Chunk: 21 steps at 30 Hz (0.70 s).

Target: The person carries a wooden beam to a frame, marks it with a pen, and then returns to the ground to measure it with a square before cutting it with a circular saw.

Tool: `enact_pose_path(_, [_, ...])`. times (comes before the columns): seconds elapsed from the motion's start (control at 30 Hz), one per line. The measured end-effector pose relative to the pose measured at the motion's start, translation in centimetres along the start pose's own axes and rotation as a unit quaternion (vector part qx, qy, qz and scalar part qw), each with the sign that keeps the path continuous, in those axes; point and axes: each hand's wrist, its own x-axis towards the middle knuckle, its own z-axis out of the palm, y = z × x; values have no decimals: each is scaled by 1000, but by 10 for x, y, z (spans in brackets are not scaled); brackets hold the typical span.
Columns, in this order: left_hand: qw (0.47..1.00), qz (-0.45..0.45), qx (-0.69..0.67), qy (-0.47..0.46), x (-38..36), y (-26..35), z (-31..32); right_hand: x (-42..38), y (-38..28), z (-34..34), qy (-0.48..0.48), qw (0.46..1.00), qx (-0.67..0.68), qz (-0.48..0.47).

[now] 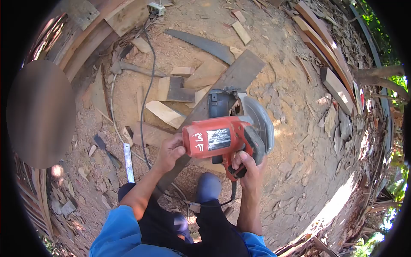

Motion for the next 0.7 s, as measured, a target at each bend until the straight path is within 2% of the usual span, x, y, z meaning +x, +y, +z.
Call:
enact_pose_path(0.13, [999, -10, 30, -22, 4, 6, -3, 0, 4, -2, 5, 1000, -2, -10])
enact_pose_path(0.23, [998, -27, -49, -2, 6, 7, 12, -2, 11, -7, 3, 1000, -4, -16])
enact_pose_path(0.3, [997, 8, 6, -80, 6, -15, -1, -4, 11, -11, 33, 996, -22, 86])
enact_pose_path(0.33, [994, 15, -41, -95, 9, -7, 2, -2, 21, -16, 28, 997, -13, 63])
enact_pose_path(0.37, [998, 24, 26, -59, 8, -9, 2, 1, 25, -27, -36, 997, -38, 49])
enact_pose_path(0.43, [997, 45, 34, -48, 9, -37, -5, -1, 24, -29, -25, 996, -10, 89])
enact_pose_path(0.47, [999, 30, -24, 12, 9, -35, 2, -6, 3, -13, -31, 995, -19, 96])
enact_pose_path(0.5, [989, -54, -134, 27, 8, -37, 2, -10, -14, 0, -38, 994, -29, 103])
enact_pose_path(0.53, [963, -96, -251, 11, 12, -40, 0, -11, -21, 0, -27, 994, -40, 95])
enact_pose_path(0.63, [959, -154, -228, 63, 16, -36, -9, -7, -14, 9, -12, 996, -60, 61])
enact_pose_path(0.7, [956, -160, -234, 80, 21, -36, -5, -5, -10, 12, -4, 997, -64, 47])
